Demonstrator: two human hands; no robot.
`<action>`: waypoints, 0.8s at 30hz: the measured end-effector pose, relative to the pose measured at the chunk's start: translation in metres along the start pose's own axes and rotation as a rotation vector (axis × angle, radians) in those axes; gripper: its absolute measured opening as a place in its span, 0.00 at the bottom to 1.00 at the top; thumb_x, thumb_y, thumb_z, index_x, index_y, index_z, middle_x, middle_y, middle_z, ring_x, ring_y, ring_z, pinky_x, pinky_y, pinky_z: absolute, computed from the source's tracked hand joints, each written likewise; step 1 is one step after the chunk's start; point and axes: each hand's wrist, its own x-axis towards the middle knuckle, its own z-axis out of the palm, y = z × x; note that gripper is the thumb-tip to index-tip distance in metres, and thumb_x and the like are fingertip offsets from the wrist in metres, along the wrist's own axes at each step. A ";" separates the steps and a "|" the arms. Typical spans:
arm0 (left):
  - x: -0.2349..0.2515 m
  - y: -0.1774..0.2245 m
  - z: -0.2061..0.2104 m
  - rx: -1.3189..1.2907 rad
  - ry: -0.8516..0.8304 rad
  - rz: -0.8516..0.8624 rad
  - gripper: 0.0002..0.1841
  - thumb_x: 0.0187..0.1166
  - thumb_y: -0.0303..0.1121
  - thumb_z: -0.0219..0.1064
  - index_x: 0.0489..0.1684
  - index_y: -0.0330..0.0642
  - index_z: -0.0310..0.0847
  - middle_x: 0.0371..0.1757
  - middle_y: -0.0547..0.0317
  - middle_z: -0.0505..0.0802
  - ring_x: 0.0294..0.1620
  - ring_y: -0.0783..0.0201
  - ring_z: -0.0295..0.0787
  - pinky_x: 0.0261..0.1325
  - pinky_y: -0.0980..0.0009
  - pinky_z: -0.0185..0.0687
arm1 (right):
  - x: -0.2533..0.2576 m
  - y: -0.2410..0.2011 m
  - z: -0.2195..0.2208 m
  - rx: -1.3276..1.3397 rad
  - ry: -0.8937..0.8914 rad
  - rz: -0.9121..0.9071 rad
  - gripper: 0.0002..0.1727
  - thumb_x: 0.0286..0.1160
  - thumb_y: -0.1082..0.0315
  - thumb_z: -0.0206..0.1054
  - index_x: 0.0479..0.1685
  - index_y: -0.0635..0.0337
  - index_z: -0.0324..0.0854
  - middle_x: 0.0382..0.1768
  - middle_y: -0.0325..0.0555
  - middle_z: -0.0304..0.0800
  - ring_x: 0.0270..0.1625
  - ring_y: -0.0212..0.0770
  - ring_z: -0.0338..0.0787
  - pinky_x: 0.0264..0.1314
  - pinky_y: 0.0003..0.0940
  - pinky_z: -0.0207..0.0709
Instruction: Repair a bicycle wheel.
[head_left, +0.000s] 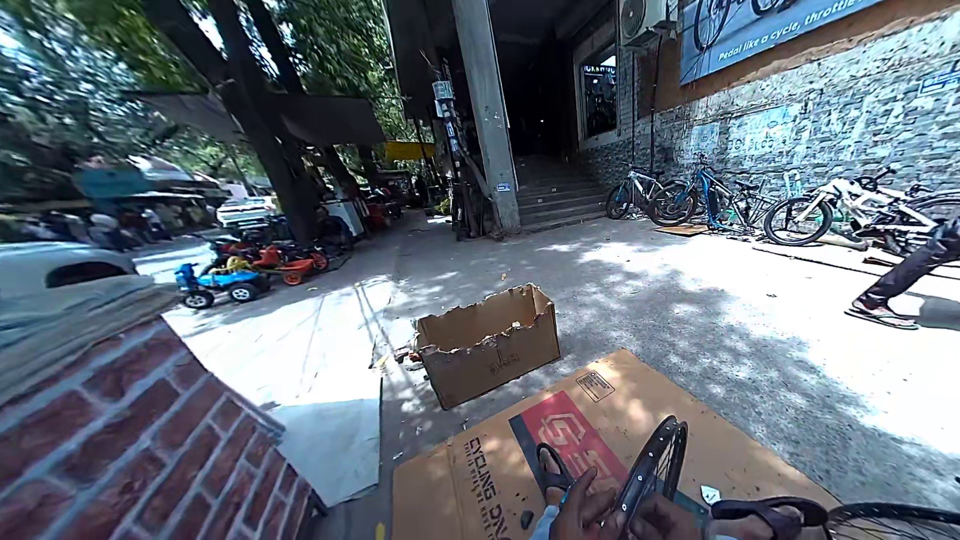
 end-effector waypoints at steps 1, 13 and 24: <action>0.003 0.000 -0.002 -0.004 0.008 0.003 0.34 0.76 0.28 0.73 0.83 0.30 0.65 0.59 0.51 0.96 0.59 0.60 0.95 0.67 0.58 0.89 | 0.004 0.001 0.001 0.008 -0.004 -0.001 0.04 0.77 0.74 0.67 0.43 0.65 0.84 0.35 0.40 0.91 0.37 0.31 0.89 0.44 0.33 0.86; 0.016 -0.016 -0.017 -0.103 -0.207 0.034 0.27 0.84 0.30 0.59 0.83 0.34 0.66 0.66 0.50 0.92 0.65 0.58 0.90 0.68 0.63 0.87 | -0.010 0.034 0.108 -0.156 0.760 -0.255 0.10 0.79 0.67 0.68 0.44 0.67 0.89 0.61 0.57 0.92 0.60 0.40 0.94 0.62 0.32 0.90; 0.007 -0.012 -0.016 0.060 -0.232 0.206 0.27 0.82 0.34 0.48 0.80 0.35 0.70 0.64 0.54 0.91 0.62 0.62 0.90 0.64 0.64 0.88 | -0.039 0.022 0.077 -0.133 0.790 -0.172 0.26 0.78 0.61 0.72 0.66 0.74 0.79 0.61 0.55 0.91 0.62 0.39 0.93 0.67 0.34 0.88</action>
